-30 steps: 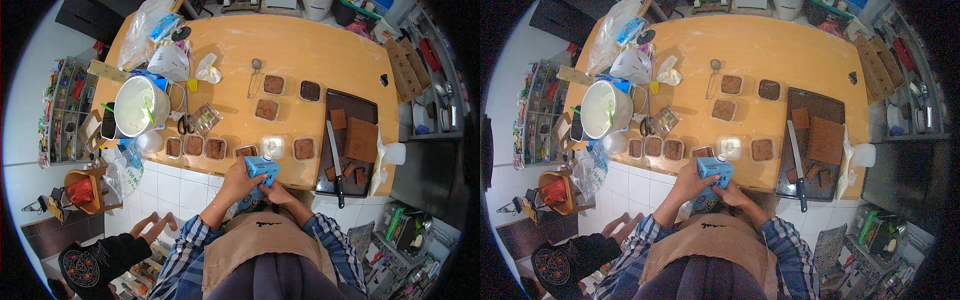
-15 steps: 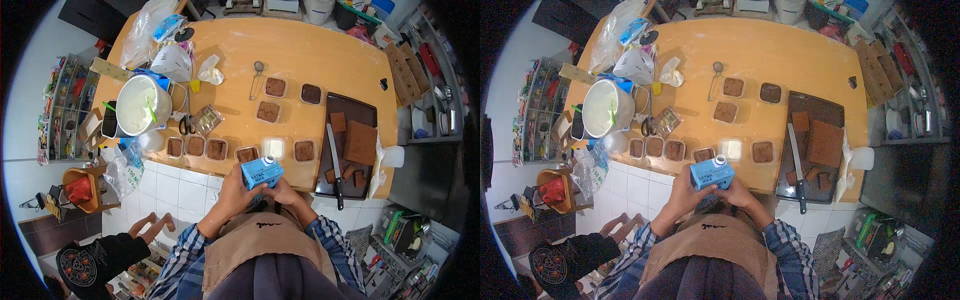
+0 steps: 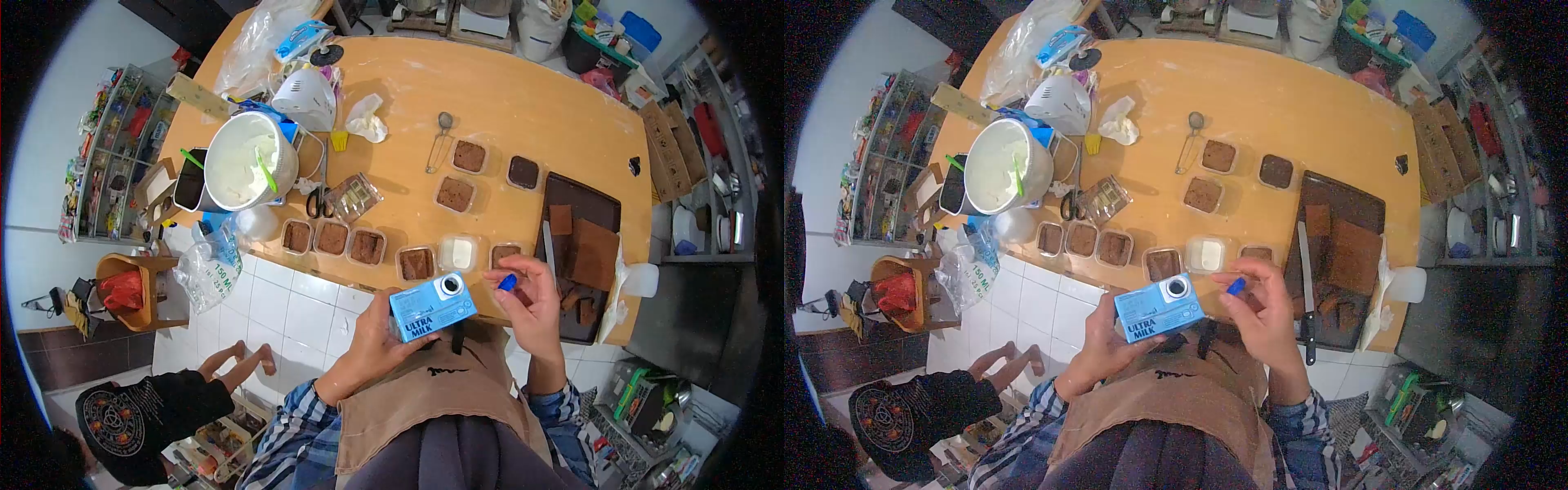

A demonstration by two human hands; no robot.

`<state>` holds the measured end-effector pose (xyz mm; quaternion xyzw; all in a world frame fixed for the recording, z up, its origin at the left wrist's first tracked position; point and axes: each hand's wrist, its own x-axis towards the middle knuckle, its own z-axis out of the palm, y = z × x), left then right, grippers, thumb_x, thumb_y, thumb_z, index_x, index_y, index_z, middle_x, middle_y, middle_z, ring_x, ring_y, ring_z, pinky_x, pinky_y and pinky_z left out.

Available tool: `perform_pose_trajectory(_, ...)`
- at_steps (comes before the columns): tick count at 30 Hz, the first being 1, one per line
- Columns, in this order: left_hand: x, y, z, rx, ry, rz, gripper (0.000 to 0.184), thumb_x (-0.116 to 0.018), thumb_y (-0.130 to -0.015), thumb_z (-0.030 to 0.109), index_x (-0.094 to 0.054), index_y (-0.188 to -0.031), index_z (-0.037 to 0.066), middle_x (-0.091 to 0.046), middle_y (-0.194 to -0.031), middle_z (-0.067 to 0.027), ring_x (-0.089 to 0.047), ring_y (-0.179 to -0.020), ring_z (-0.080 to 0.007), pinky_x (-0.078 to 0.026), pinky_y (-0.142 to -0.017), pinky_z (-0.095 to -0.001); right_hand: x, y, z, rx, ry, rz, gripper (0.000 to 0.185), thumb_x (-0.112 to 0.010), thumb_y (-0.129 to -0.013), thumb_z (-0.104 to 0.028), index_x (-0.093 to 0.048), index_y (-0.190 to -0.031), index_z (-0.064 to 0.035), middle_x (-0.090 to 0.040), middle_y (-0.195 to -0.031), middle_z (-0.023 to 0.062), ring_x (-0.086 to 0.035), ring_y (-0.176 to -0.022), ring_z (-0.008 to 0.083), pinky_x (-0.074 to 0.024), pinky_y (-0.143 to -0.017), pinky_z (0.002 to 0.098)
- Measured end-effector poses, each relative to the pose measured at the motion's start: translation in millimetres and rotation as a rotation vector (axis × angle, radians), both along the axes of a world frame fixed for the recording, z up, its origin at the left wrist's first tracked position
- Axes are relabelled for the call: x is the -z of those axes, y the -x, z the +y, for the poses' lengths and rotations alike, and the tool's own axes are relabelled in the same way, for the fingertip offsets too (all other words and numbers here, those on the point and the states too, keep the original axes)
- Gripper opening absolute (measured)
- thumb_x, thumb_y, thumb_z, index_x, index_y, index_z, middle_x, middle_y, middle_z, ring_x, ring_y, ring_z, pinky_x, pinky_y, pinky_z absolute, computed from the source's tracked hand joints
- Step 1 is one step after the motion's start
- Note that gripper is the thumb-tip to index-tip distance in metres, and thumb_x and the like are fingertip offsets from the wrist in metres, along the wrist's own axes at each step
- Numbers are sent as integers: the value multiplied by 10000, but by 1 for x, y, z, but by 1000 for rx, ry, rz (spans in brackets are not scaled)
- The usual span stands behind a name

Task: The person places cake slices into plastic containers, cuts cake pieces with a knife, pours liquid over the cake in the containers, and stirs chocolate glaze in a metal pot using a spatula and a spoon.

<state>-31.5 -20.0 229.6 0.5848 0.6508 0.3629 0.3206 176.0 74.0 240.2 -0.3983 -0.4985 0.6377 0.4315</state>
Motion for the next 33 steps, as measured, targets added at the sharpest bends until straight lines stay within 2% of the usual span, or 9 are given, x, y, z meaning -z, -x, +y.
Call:
perform_pose_trajectory(3, -3, 2, -3, 33, -2, 38, 675, -831, -651, 286, -445, -1117, -13, -608, -942, -178, -622, -882, -321, -495, -743, -380, -22, 0, 15, -280, -369, -374, 293, -642, -784, -17, -603, -1075, -13, -617, -1056, 128, -621, -933, 214, -499, -785, 312)
perform_pose_trajectory(4, -4, 3, -4, 43, -6, 57, 681, -830, -651, 292, -444, -1121, -14, -604, -948, -180, -617, -883, -330, -493, -743, -388, -22, 6, 17, -307, -434, -404, 257, -652, -785, -48, -622, -1037, -10, -613, -1036, 162, -628, -904, 293, -510, -777, 340)
perform_pose_trajectory(8, -10, 3, -5, 80, 18, -60, 667, -819, -662, 280, -443, -1133, -7, -582, -960, -200, -595, -888, -368, -484, -749, -396, -26, 20, 19, -516, -606, -494, 259, -624, -812, -80, -600, -1054, 9, -607, -1031, 190, -601, -938, 348, -493, -823, 376)
perform_pose_trajectory(12, -8, 7, -6, 105, -31, -48, 656, -814, -668, 266, -443, -1133, -11, -578, -960, -201, -592, -883, -373, -483, -742, -395, -38, 31, 18, -599, -679, -627, 227, -607, -817, -96, -579, -1007, 24, -617, -982, 189, -598, -923, 334, -450, -868, 418)
perform_pose_trajectory(21, -4, 19, -12, 71, -51, -49, 625, -812, -666, 285, -463, -1083, -22, -568, -900, -205, -581, -826, -376, -478, -692, -402, -37, 50, 23, -635, -922, -1001, 338, -671, -772, -297, -593, -928, -7, -607, -864, 134, -598, -796, 297, -445, -785, 410)
perform_pose_trajectory(24, -6, 26, -14, 51, -55, -57, 631, -811, -664, 293, -461, -1083, -23, -568, -897, -204, -580, -822, -372, -477, -690, -403, -42, 61, 20, -505, -955, -843, 343, -674, -768, -300, -591, -924, -6, -592, -838, 122, -591, -755, 295, -454, -753, 397)
perform_pose_trajectory(27, -10, 34, -14, 50, -82, -61, 630, -809, -665, 291, -461, -1087, -21, -565, -925, -204, -579, -848, -370, -475, -709, -405, -52, 64, 18, -593, -797, -707, 374, -687, -746, -330, -593, -929, -18, -559, -779, 111, -580, -720, 293, -465, -674, 379)
perform_pose_trajectory(30, -16, 41, -14, 72, -85, -41, 639, -806, -667, 283, -455, -1107, -20, -563, -968, -205, -576, -889, -367, -475, -742, -400, -53, 66, 23, -657, -738, -779, 342, -691, -753, -299, -593, -936, -28, -535, -763, 114, -576, -715, 292, -463, -615, 380)
perform_pose_trajectory(33, -21, 48, -12, 80, -84, -19, 655, -802, -672, 276, -445, -1134, -21, -561, -1001, -206, -572, -921, -367, -474, -769, -396, -49, 72, 27, -692, -801, -963, 265, -678, -778, -232, -589, -928, -33, -514, -761, 112, -573, -707, 293, -462, -603, 400)
